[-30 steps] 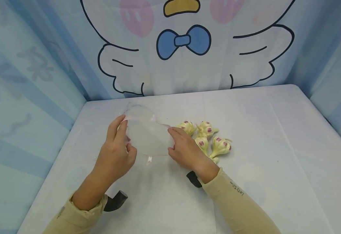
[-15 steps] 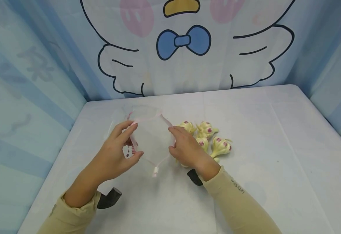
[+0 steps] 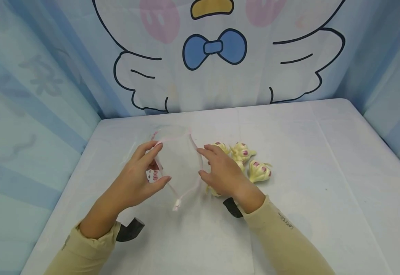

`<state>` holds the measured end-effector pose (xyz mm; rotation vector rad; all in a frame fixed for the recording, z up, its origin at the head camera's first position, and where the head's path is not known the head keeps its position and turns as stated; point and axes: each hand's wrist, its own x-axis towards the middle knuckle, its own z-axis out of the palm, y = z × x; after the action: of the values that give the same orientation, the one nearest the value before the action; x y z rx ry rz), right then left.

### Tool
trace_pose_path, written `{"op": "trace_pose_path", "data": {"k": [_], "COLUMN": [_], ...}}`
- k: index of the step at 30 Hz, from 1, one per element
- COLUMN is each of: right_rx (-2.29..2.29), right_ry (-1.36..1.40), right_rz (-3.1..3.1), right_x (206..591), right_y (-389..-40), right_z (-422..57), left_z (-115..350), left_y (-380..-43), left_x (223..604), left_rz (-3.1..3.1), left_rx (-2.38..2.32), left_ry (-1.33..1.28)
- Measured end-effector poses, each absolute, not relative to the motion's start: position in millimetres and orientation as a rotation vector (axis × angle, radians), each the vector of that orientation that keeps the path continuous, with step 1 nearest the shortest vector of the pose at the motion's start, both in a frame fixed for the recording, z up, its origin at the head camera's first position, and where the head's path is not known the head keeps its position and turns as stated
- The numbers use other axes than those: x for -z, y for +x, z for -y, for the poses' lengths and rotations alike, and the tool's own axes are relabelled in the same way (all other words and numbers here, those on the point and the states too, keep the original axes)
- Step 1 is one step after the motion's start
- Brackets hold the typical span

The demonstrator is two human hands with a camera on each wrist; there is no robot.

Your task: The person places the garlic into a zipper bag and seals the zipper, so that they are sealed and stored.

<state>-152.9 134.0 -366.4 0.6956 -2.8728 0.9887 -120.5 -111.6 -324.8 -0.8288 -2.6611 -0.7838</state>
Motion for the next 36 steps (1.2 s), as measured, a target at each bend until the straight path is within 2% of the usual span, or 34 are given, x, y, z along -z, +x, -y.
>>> {"op": "trace_pose_path", "data": {"k": [13,23,36], "right_rx": [-0.849,-0.685,-0.587], "right_ry": [0.845,1.131,1.117], "right_rz": [3.055,2.977,2.931], "right_x": [358,368,376], "right_y": [-136,-135,-135], "right_z": [-168,-169,-161], "left_z": [112,111,111], "left_y": [-127,-130,-129], "left_x": [329,333,334], "left_rz": [2.707,2.729,2.803], "left_rx": [0.774,0.786,0.802], "left_ry": [-0.803,-0.797,-0.735]}}
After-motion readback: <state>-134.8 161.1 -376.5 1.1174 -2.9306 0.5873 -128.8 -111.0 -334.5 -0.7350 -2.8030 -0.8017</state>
